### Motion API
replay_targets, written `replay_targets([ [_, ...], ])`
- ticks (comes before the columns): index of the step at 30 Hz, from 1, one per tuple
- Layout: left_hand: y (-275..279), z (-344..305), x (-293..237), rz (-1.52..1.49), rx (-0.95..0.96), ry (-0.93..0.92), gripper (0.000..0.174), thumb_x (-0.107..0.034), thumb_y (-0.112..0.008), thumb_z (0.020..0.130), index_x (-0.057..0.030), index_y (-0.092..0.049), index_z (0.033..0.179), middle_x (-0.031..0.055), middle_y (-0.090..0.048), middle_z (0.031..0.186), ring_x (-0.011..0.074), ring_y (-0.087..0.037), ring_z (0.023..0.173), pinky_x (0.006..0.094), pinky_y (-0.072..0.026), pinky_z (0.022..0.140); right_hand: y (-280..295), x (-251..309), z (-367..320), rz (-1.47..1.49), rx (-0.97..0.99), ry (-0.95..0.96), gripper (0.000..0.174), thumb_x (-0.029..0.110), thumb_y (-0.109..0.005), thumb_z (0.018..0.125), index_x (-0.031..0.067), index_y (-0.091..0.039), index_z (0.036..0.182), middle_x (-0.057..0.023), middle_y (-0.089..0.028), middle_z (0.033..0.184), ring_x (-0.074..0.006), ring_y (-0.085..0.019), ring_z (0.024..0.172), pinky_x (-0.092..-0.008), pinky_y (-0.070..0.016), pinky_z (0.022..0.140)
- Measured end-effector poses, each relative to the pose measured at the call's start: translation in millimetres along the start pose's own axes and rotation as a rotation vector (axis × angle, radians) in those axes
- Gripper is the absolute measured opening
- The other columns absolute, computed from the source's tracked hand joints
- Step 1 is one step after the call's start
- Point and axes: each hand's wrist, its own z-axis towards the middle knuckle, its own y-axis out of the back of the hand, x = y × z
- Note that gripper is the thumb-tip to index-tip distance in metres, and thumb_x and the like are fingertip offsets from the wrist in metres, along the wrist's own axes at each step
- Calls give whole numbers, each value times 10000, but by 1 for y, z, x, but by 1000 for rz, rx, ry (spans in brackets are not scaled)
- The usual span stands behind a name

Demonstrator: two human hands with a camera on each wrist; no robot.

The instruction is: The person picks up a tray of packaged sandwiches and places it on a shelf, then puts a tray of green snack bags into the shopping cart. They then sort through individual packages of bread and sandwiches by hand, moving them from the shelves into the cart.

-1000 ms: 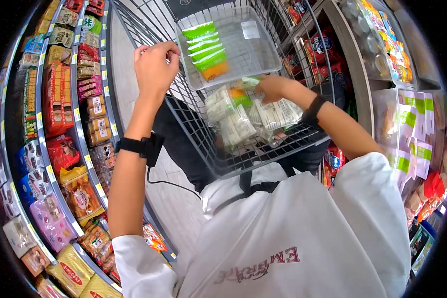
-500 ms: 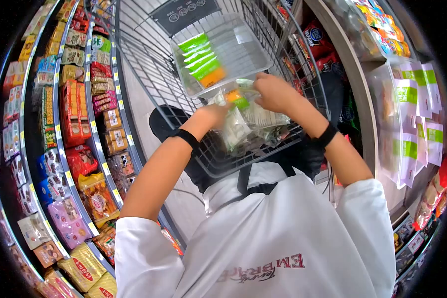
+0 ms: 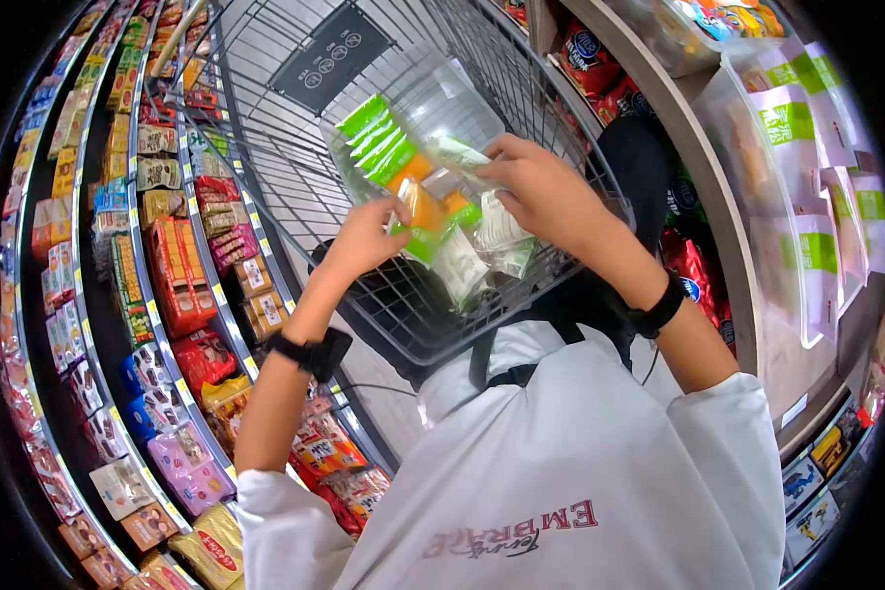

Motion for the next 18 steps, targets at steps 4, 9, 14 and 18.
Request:
replay_targets([
  [4, 24, -28, -27, -892, -111, 97, 291, 56, -487, 920, -65, -481, 1185, 122, -606, 1119, 243, -670, 957, 359, -632, 801, -2, 20, -4, -194, -233, 112, 268, 36, -655, 740, 61, -709, 1001, -82, -626, 1046, -267, -619, 958, -373, -510, 784],
  [9, 12, -42, -69, -1628, -315, 122, 359, -66, -420, 980, -158, -392, 1326, 141, -547, 1257, 306, -606, 1121, 482, -587, 868, -19, 46, -7, -247, -275, 399, 307, 97, -644, 706, 91, -725, 1003, -59, -646, 1072, -275, -612, 985, -384, -520, 797],
  [14, -1, -48, -72, -2035, -418, 68, 373, -199, -530, 981, -188, -393, 1328, 110, -486, 1322, 319, -579, 1157, 529, -553, 872, -34, 35, -5, -147, -192, 542, 293, 106, -671, 669, 89, -704, 960, -34, -633, 1105, -264, -593, 1048, -374, -516, 805],
  [18, -14, -51, -72, -1550, -565, 184, 525, -81, -659, 880, -148, -392, 1327, 107, -483, 1295, 292, -545, 1188, 479, -505, 951, -33, 30, -1, -75, -36, 581, 380, 104, -728, 676, 91, -695, 1055, -60, -626, 1158, -291, -589, 1084, -391, -507, 876],
])
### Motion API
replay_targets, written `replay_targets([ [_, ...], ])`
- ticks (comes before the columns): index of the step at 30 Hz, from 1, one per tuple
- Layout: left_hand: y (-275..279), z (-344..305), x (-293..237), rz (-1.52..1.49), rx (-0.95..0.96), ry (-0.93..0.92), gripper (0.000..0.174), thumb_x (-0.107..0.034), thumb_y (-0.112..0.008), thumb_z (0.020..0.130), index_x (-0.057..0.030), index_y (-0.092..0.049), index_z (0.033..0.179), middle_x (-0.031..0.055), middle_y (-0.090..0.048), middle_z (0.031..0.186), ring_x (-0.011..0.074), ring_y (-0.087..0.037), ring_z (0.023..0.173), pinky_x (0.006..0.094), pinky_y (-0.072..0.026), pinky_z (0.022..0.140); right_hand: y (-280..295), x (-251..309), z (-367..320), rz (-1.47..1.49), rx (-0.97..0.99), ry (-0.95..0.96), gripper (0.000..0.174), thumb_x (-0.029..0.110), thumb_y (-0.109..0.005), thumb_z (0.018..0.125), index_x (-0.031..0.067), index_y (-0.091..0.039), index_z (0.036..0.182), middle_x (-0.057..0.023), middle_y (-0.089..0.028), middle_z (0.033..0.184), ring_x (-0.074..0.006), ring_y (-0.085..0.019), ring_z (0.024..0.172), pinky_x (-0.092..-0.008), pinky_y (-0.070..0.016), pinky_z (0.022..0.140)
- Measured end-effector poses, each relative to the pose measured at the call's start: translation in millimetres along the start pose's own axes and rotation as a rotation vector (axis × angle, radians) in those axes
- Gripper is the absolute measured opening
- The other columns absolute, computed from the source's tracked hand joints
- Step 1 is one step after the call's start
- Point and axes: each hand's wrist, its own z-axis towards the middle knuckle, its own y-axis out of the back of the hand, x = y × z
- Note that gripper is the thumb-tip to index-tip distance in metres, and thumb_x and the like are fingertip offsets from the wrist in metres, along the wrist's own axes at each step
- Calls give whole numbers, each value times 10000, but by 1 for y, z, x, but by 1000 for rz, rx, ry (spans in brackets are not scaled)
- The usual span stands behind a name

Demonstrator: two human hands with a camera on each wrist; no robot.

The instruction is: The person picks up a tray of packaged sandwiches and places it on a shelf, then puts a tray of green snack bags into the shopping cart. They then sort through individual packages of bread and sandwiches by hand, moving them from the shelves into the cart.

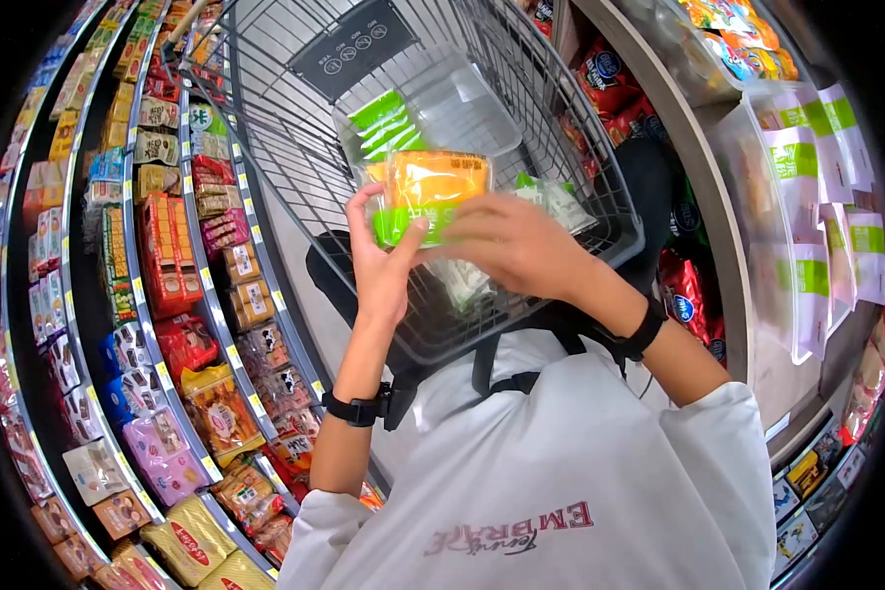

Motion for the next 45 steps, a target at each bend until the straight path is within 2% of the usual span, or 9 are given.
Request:
replay_targets([
  [3, 24, 8, 8, 532, -8, -408, 698, 50, -684, 798, -118, -315, 1367, 129, -566, 1181, 175, -617, 1056, 275, -532, 845, 11, 5, 12, 69, -40, -205, 613, 148, -808, 685, 108, -605, 1262, -98, -588, 1261, -316, -588, 1114, -373, -465, 982],
  [8, 25, -6, -13, 348, 58, -326, 857, -10, -767, 712, -52, -288, 1422, 158, -458, 1329, 282, -440, 1288, 384, -360, 1090, 6, -29, 22, 730, 106, -668, 969, 106, -863, 703, 38, -301, 1490, -134, -530, 1338, -217, -529, 1229, -357, -398, 1074],
  [16, 30, -1, 21, 231, 71, -262, 895, -154, -807, 751, -33, -254, 1445, 210, -465, 1365, 305, -520, 1227, 393, -417, 1038, -18, -13, 28, 1068, 15, -1019, 770, 203, -828, 798, -17, -404, 1403, -101, -596, 1257, -165, -576, 1140, -330, -457, 998],
  [22, 33, 5, -26, 957, 249, -206, 841, -225, -792, 760, -44, -283, 1405, 238, -599, 1220, 409, -641, 1053, 453, -525, 867, 4, -28, 47, 326, -141, -644, 995, 230, -886, 650, 25, -350, 1464, -199, -399, 1485, -322, -384, 1389, -401, -366, 1100],
  [24, 30, 8, -24, 1062, 285, -251, 773, -266, -775, 780, -55, -303, 1356, 248, -635, 1137, 469, -635, 955, 505, -536, 765, 5, -28, 55, 316, 308, -374, 1101, 144, -906, 566, 86, -322, 1498, -147, -428, 1472, -322, -412, 1365, -390, -370, 1104],
  [28, 31, 23, -29, 1009, 226, -292, 749, -289, -764, 787, -50, -307, 1331, 246, -630, 1117, 467, -642, 957, 505, -535, 784, -6, -51, 72, 229, 496, -493, 782, 124, -887, 551, 35, -559, 1256, -158, -617, 1200, -341, -574, 1154, -401, -450, 991],
  [30, 49, 37, -40, 950, 34, -420, 700, -258, -745, 793, -37, -337, 1318, 242, -630, 1096, 450, -639, 997, 507, -521, 820, -16, -79, 69, 198, 183, -406, 629, 135, -887, 584, 37, -612, 1141, -163, -654, 1094, -352, -627, 1034, -399, -494, 893],
  [34, 105, 94, -54, 1204, -239, -989, 218, -97, -632, 841, -68, -588, 1052, 127, -673, 943, 296, -649, 862, 460, -437, 956, -59, -134, 78, 197, 102, -701, 594, 140, -886, 610, 42, -615, 1130, -152, -669, 1054, -335, -643, 1014, -386, -498, 885],
  [45, 119, 118, -34, 1243, -294, -811, 38, -88, -629, 812, -98, -652, 840, 46, -626, 651, 209, -623, 663, 399, -390, 964, -192, -197, 53, 283, 558, -671, 888, 213, -807, 704, -87, -333, 1393, -276, -491, 1361, -347, -610, 1091, -404, -470, 949],
])
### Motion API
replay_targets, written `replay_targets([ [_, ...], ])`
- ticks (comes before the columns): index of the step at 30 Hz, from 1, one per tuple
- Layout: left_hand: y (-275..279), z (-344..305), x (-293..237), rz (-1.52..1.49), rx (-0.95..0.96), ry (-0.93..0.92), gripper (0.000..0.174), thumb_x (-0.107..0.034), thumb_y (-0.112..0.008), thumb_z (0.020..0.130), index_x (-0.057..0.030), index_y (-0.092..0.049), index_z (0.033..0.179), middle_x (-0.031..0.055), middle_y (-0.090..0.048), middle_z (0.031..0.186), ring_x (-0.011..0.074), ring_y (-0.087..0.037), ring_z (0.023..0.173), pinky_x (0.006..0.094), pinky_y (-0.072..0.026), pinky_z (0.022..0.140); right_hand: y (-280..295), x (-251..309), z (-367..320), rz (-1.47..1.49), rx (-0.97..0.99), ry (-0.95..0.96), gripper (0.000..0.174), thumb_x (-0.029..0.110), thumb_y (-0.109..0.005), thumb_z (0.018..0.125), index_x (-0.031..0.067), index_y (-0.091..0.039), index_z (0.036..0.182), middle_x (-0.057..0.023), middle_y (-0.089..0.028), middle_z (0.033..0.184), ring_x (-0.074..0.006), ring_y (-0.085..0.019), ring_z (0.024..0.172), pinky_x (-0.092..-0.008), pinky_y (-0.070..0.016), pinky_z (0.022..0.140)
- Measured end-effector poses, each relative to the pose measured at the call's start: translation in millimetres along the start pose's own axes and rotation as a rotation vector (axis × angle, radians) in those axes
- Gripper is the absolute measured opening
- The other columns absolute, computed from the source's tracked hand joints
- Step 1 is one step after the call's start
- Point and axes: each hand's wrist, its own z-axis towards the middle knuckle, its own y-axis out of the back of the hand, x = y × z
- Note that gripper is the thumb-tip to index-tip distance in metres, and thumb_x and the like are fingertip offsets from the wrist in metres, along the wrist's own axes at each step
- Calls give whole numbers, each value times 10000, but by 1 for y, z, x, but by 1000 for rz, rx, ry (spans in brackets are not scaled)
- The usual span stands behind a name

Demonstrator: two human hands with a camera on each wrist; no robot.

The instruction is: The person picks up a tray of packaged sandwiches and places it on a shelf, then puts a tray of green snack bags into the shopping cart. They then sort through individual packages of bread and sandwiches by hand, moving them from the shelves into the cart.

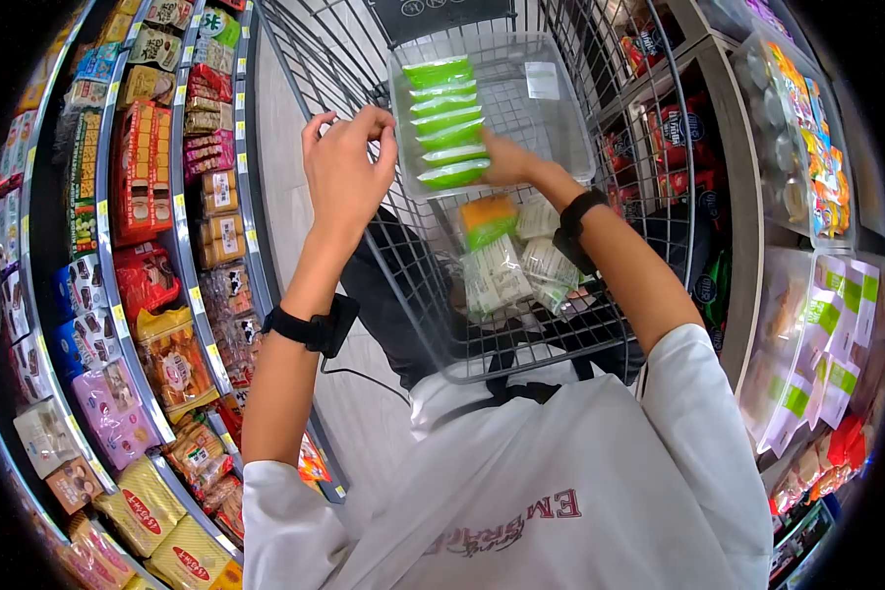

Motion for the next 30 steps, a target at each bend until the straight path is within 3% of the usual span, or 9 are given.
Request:
replay_targets([
  [1, 0, 1, -1, -24, -54, -28, 20, -71, -626, 799, -87, -633, 808, 82, -580, 594, 256, -592, 616, 411, -412, 935, 1, -1, 6, -1, 8, -1, 888, 213, -807, 704, -87, -333, 1393, -276, -491, 1361, -347, -610, 1091, -404, -470, 949],
  [3, -2, 1, 0, -30, -66, -23, 13, -72, -627, 798, -84, -629, 802, 80, -571, 586, 256, -588, 612, 411, -414, 934, 7, 7, 14, 181, 14, -523, 924, 183, -787, 672, -91, -297, 1406, -255, -554, 1269, -325, -610, 1049, -397, -482, 898],
  [4, -2, 0, 0, -36, -79, -34, 10, -73, -629, 797, -81, -624, 796, 78, -562, 579, 255, -584, 607, 412, -415, 933, 11, 16, 10, 310, 25, -566, 865, 153, -763, 644, -98, -361, 1367, -224, -595, 1195, -309, -607, 1012, -387, -495, 833],
  [11, 1, 0, -2, 43, 19, 13, 45, -94, -634, 804, -104, -672, 827, 24, -669, 669, 195, -634, 656, 387, -390, 977, 25, 64, 13, 326, 161, -247, 652, 234, -747, 718, -52, -510, 1254, -188, -632, 1119, -269, -614, 950, -375, -494, 790],
  [14, 2, -1, -3, 47, 24, 15, 40, -95, -636, 804, -103, -672, 818, 27, -671, 670, 199, -633, 652, 384, -392, 974, -14, 19, 24, 392, -88, -228, 652, 359, -735, 803, -39, -510, 1268, -205, -632, 1095, -261, -620, 905, -370, -503, 733],
  [16, 1, -1, -2, 54, 19, 6, 37, -99, -637, 804, -103, -672, 815, 27, -671, 669, 200, -633, 650, 382, -392, 973, -37, -14, 36, 380, -380, -467, 628, 403, -749, 806, -140, -597, 1083, -236, -665, 1004, -307, -637, 921, -377, -515, 770],
  [19, 0, -2, -1, 56, 14, 0, 34, -107, -638, 806, -103, -671, 810, 28, -671, 668, 201, -632, 647, 380, -392, 972, -14, 8, 30, 441, -6, -642, 679, 436, -766, 792, -152, -594, 1083, -252, -654, 1010, -278, -645, 862, -381, -506, 720],
  [25, 0, -1, -2, 66, 23, 3, 34, -115, -638, 805, -105, -670, 807, 25, -670, 664, 200, -631, 641, 380, -390, 973, -25, 0, 27, 571, -177, -534, 663, 512, -801, 718, -95, -680, 954, -158, -680, 789, -244, -632, 647, -358, -484, 597],
  [30, -2, -1, -2, 27, -40, -40, 27, -91, -642, 789, -84, -618, 779, 73, -553, 557, 257, -580, 597, 408, -420, 927, -10, 15, 24, 239, -79, -460, 711, 590, -761, 714, -85, -707, 928, -203, -704, 839, -312, -677, 736, -410, -515, 692],
])
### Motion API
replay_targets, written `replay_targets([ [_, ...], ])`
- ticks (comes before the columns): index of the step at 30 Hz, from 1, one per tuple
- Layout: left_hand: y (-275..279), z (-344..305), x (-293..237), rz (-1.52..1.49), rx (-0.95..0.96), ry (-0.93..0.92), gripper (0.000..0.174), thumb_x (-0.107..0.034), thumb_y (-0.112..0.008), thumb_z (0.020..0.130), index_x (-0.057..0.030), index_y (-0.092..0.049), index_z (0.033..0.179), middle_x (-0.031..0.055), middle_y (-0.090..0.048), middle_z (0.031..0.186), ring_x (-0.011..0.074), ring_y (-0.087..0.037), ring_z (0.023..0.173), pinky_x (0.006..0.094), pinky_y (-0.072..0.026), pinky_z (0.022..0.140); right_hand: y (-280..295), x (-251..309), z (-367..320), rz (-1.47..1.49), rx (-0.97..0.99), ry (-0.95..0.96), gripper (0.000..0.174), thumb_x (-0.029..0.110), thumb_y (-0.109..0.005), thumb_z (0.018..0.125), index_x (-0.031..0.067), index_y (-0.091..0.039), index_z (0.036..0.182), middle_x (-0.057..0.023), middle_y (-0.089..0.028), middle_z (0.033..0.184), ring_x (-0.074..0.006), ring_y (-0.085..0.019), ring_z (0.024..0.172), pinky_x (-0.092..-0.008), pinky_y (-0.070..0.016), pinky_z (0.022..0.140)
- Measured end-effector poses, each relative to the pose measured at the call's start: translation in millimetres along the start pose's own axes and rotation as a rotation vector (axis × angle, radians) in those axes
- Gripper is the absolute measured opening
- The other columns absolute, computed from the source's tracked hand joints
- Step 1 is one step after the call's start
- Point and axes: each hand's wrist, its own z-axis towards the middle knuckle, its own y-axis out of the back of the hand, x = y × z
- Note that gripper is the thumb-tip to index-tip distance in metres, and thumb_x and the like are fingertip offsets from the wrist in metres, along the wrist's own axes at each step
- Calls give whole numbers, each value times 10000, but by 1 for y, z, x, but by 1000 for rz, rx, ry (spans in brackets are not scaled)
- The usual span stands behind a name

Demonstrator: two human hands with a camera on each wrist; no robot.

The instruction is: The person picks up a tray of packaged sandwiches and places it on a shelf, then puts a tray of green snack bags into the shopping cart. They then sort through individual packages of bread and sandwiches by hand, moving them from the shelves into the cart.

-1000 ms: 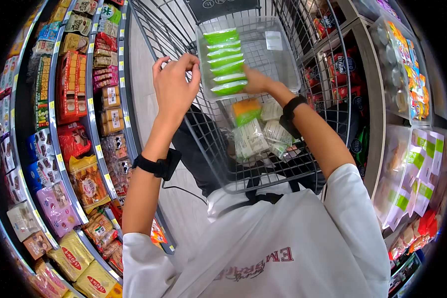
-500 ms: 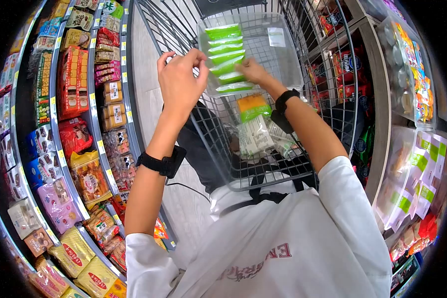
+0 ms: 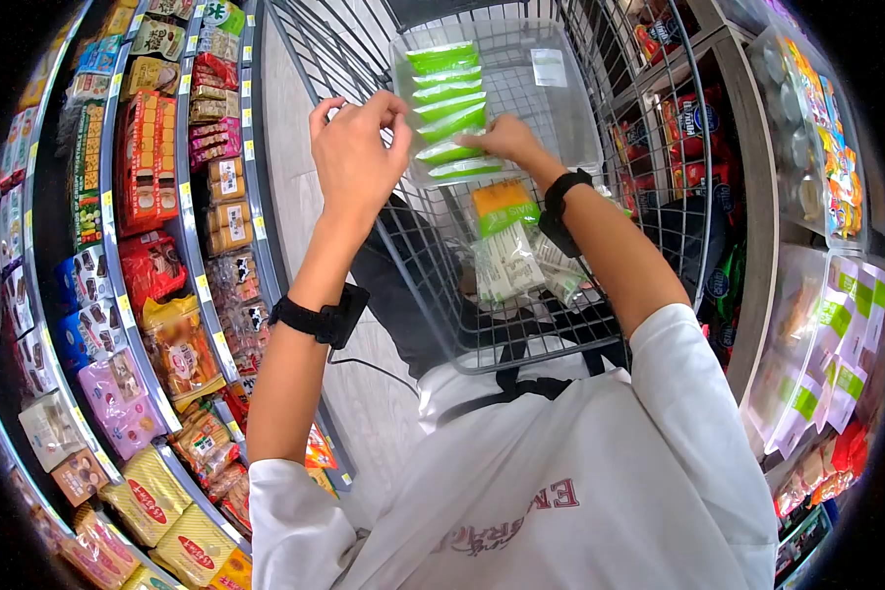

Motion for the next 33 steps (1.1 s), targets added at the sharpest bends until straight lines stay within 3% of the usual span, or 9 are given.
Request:
replay_targets([
  [7, 0, -1, 1, 12, 9, -6, 28, -88, -650, 770, -80, -624, 770, 93, -567, 572, 270, -588, 606, 410, -421, 926, -29, -21, 17, -259, -53, 287, 778, 692, -576, 840, -50, -683, 1049, -294, -682, 968, -452, -655, 914, -476, -508, 801],
  [11, -1, 1, 2, 65, 32, -4, 28, -85, -653, 761, -74, -627, 762, 111, -581, 586, 280, -598, 613, 411, -422, 930, 1, 11, -10, -288, 4, 117, 659, 585, -622, 863, -30, -666, 1095, -275, -684, 1002, -418, -660, 927, -461, -509, 797],
  [13, 0, 0, 2, 87, 66, 12, 10, -102, -647, 782, -94, -650, 786, 71, -629, 626, 243, -620, 631, 398, -408, 953, 24, 20, -34, -454, -345, 503, 523, 465, -690, 849, -10, -677, 1067, -259, -686, 1013, -375, -668, 923, -445, -511, 779],
  [15, 0, 0, 3, 106, 101, 23, 32, -119, -642, 803, -113, -673, 810, 31, -677, 666, 205, -643, 650, 386, -394, 976, 53, 64, -82, -415, -132, 401, 425, 372, -737, 816, -7, -689, 1002, -241, -691, 957, -352, -672, 913, -432, -512, 765],
  [17, 0, 0, 3, 121, 82, 8, 35, -123, -645, 801, -117, -676, 815, 28, -681, 668, 205, -644, 651, 384, -394, 977, 61, 87, -121, -599, 487, 30, 434, 370, -744, 806, -9, -696, 1014, -213, -694, 870, -338, -677, 935, -415, -518, 807],
  [21, -2, -2, 3, 116, 57, 0, 42, -127, -649, 798, -124, -683, 824, 26, -685, 674, 202, -645, 655, 380, -392, 982, 16, 32, -148, -1023, 662, 263, 929, 409, -862, 631, 73, -470, 1402, -208, -568, 1297, -394, -565, 1187, -471, -485, 955],
  [25, -4, -4, 8, 111, 33, -29, 35, -134, -649, 797, -120, -676, 813, 35, -681, 671, 205, -642, 650, 380, -395, 966, -12, -15, -163, -1101, 593, 626, 1069, 392, -888, 572, 120, -366, 1463, -201, -421, 1453, -425, -500, 1250, -506, -450, 997],
  [28, 1, -5, 6, 58, 37, -35, 70, -163, -655, 812, -119, -680, 859, 35, -701, 760, 221, -645, 718, 381, -399, 954, -1, -12, -153, -1005, 545, 620, 876, 359, -840, 640, 132, -460, 1397, -210, -532, 1340, -367, -554, 1200, -474, -445, 1004],
  [33, 42, -23, -50, -543, 492, 2, 355, -301, -749, 793, -128, -686, 1097, 100, -681, 1142, 312, -567, 1183, 415, -441, 970, 50, 10, -145, 204, 899, -106, 635, 385, -687, 790, 44, -539, 1305, -170, -656, 1174, -277, -640, 1065, -411, -505, 907],
])
